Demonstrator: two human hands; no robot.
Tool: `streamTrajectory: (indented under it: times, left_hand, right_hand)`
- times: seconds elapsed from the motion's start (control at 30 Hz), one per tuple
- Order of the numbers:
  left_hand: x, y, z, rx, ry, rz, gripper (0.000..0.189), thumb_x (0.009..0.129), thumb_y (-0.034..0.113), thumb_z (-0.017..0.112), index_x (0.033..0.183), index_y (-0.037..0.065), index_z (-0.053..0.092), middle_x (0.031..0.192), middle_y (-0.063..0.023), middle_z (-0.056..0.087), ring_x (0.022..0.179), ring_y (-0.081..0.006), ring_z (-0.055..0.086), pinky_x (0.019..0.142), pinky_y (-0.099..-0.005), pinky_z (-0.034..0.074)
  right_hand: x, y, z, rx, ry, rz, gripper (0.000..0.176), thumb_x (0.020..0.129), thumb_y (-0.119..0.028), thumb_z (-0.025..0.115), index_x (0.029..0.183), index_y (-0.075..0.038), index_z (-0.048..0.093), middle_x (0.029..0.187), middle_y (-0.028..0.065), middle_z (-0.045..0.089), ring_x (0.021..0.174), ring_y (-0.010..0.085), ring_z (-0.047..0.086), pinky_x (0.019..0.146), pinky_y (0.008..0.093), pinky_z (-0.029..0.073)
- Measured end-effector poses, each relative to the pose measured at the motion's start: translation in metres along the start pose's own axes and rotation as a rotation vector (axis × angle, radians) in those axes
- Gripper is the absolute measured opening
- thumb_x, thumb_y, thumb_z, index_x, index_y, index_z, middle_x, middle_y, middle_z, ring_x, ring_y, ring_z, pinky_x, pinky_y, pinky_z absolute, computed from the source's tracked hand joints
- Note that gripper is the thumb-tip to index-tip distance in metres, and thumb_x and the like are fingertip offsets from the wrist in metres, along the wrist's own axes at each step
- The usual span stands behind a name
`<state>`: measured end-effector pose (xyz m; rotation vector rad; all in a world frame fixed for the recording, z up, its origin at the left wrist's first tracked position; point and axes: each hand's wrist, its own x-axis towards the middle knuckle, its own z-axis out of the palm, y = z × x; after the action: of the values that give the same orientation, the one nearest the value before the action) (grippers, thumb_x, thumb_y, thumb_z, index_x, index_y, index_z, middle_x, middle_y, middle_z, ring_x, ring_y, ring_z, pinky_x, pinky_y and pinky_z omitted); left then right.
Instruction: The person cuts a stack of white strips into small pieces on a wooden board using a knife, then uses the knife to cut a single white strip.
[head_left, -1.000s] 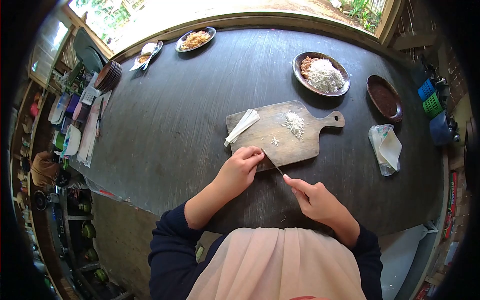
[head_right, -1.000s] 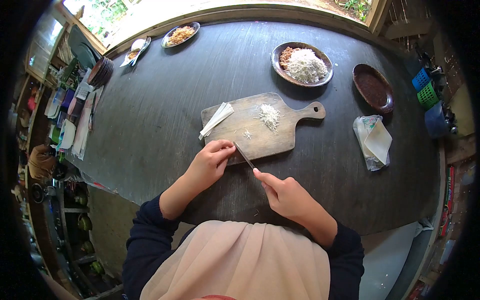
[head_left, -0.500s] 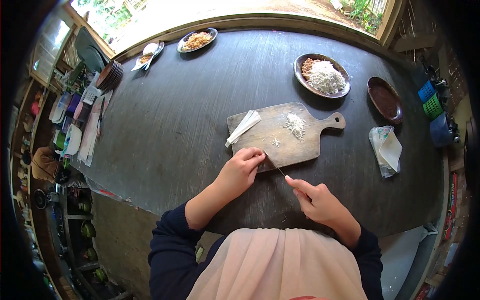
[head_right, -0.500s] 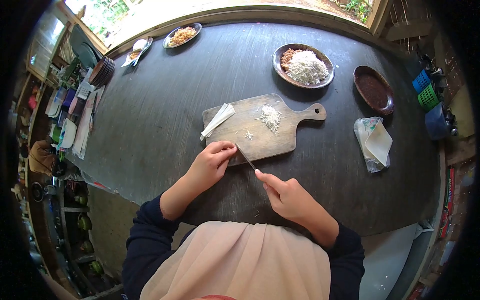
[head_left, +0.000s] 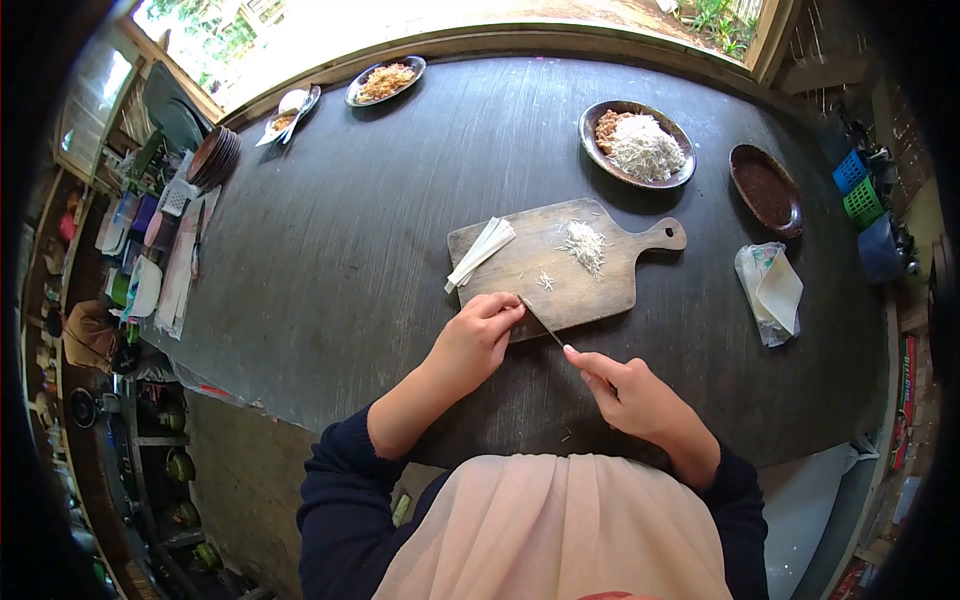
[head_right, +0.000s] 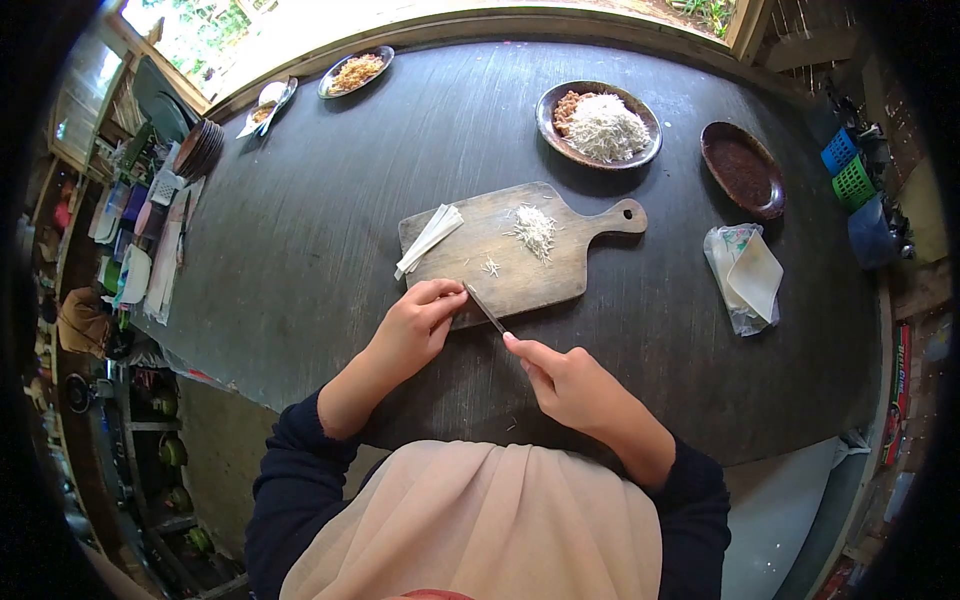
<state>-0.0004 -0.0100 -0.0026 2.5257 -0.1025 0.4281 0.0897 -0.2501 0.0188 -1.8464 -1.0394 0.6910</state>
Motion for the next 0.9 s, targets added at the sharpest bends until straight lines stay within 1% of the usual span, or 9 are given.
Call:
streamTrajectory:
  times: [0.03, 0.1, 0.13, 0.23, 0.3, 0.43, 0.67, 0.8, 0.9]
  left_hand:
    - [0.0003, 0.0001, -0.0002, -0.003, -0.001, 0.002, 0.026, 0.082, -0.004, 0.063, 0.107, -0.003, 0.067, 0.111, -0.0123, 0.063, 0.103, -0.0311, 0.061, 0.090, -0.0373, 0.050]
    - [-0.0002, -0.0009, -0.0002, -0.001, 0.002, 0.005, 0.026, 0.082, -0.004, 0.063, 0.108, -0.002, 0.067, 0.110, -0.0122, 0.063, 0.103, -0.0310, 0.061, 0.090, -0.0373, 0.050]
    - [-0.0008, -0.0022, 0.0006, -0.007, -0.003, -0.001, 0.029, 0.081, -0.006, 0.063, 0.109, -0.002, 0.067, 0.112, -0.0126, 0.063, 0.104, -0.0312, 0.062, 0.091, -0.0373, 0.051]
    - [-0.0019, -0.0030, 0.0020, -0.011, -0.004, -0.008, 0.031, 0.079, -0.007, 0.062, 0.110, -0.001, 0.067, 0.113, -0.0129, 0.064, 0.104, -0.0312, 0.062, 0.091, -0.0372, 0.051]
    - [-0.0015, -0.0025, 0.0016, -0.008, 0.002, -0.011, 0.031, 0.080, -0.007, 0.062, 0.110, -0.001, 0.068, 0.113, -0.0129, 0.064, 0.104, -0.0311, 0.062, 0.091, -0.0371, 0.052]
    - [-0.0020, -0.0025, 0.0016, -0.007, -0.003, -0.010, 0.031, 0.080, -0.007, 0.063, 0.110, -0.001, 0.068, 0.113, -0.0128, 0.064, 0.104, -0.0311, 0.062, 0.091, -0.0369, 0.052]
    - [-0.0018, -0.0029, 0.0017, -0.018, 0.008, 0.001, 0.026, 0.083, -0.004, 0.062, 0.109, -0.003, 0.067, 0.111, -0.0122, 0.063, 0.104, -0.0314, 0.061, 0.090, -0.0379, 0.050]
    - [-0.0014, -0.0026, 0.0007, -0.015, -0.004, 0.007, 0.025, 0.083, -0.004, 0.062, 0.108, -0.003, 0.067, 0.112, -0.0124, 0.063, 0.104, -0.0317, 0.061, 0.090, -0.0381, 0.050]
    - [-0.0020, -0.0033, 0.0017, -0.006, -0.002, 0.001, 0.030, 0.080, -0.007, 0.063, 0.109, -0.002, 0.068, 0.113, -0.0130, 0.064, 0.104, -0.0312, 0.062, 0.091, -0.0371, 0.052]
  right_hand:
    - [-0.0014, -0.0014, -0.0026, 0.000, 0.003, -0.005, 0.034, 0.096, -0.004, 0.055, 0.130, -0.007, 0.058, 0.068, 0.0247, 0.058, 0.052, 0.0340, 0.059, 0.055, 0.0337, 0.047]
    - [-0.0045, -0.0028, -0.0090, 0.006, -0.068, 0.067, 0.036, 0.097, -0.002, 0.054, 0.132, -0.007, 0.057, 0.062, 0.0151, 0.052, 0.046, 0.0177, 0.050, 0.051, 0.0296, 0.043]
    - [-0.0044, -0.0033, -0.0091, 0.004, -0.066, 0.062, 0.036, 0.097, -0.002, 0.054, 0.132, -0.007, 0.057, 0.062, 0.0151, 0.052, 0.046, 0.0177, 0.050, 0.051, 0.0296, 0.043]
    - [-0.0074, -0.0045, -0.0059, -0.043, -0.047, 0.008, 0.036, 0.096, -0.002, 0.055, 0.131, -0.007, 0.057, 0.063, 0.0170, 0.054, 0.047, 0.0216, 0.055, 0.052, 0.0310, 0.044]
    - [-0.0080, -0.0033, -0.0014, -0.074, -0.027, -0.015, 0.036, 0.094, -0.006, 0.056, 0.130, -0.009, 0.058, 0.061, 0.0230, 0.055, 0.049, 0.0373, 0.055, 0.051, 0.0380, 0.045]
    - [-0.0084, -0.0015, -0.0017, -0.053, -0.009, -0.053, 0.036, 0.094, -0.006, 0.056, 0.130, -0.010, 0.058, 0.060, 0.0220, 0.054, 0.048, 0.0376, 0.055, 0.051, 0.0394, 0.046]
    - [-0.0075, -0.0072, -0.0068, -0.021, -0.038, -0.033, 0.037, 0.094, -0.005, 0.056, 0.131, -0.008, 0.057, 0.064, 0.0226, 0.056, 0.050, 0.0357, 0.058, 0.052, 0.0360, 0.046]
    - [-0.0049, -0.0054, -0.0046, 0.001, -0.042, -0.012, 0.035, 0.095, -0.005, 0.055, 0.130, -0.007, 0.057, 0.065, 0.0222, 0.057, 0.050, 0.0346, 0.057, 0.052, 0.0350, 0.046]
    - [-0.0046, -0.0009, -0.0006, 0.009, -0.028, -0.024, 0.034, 0.095, -0.006, 0.055, 0.130, -0.007, 0.057, 0.063, 0.0221, 0.056, 0.049, 0.0342, 0.055, 0.052, 0.0352, 0.045]
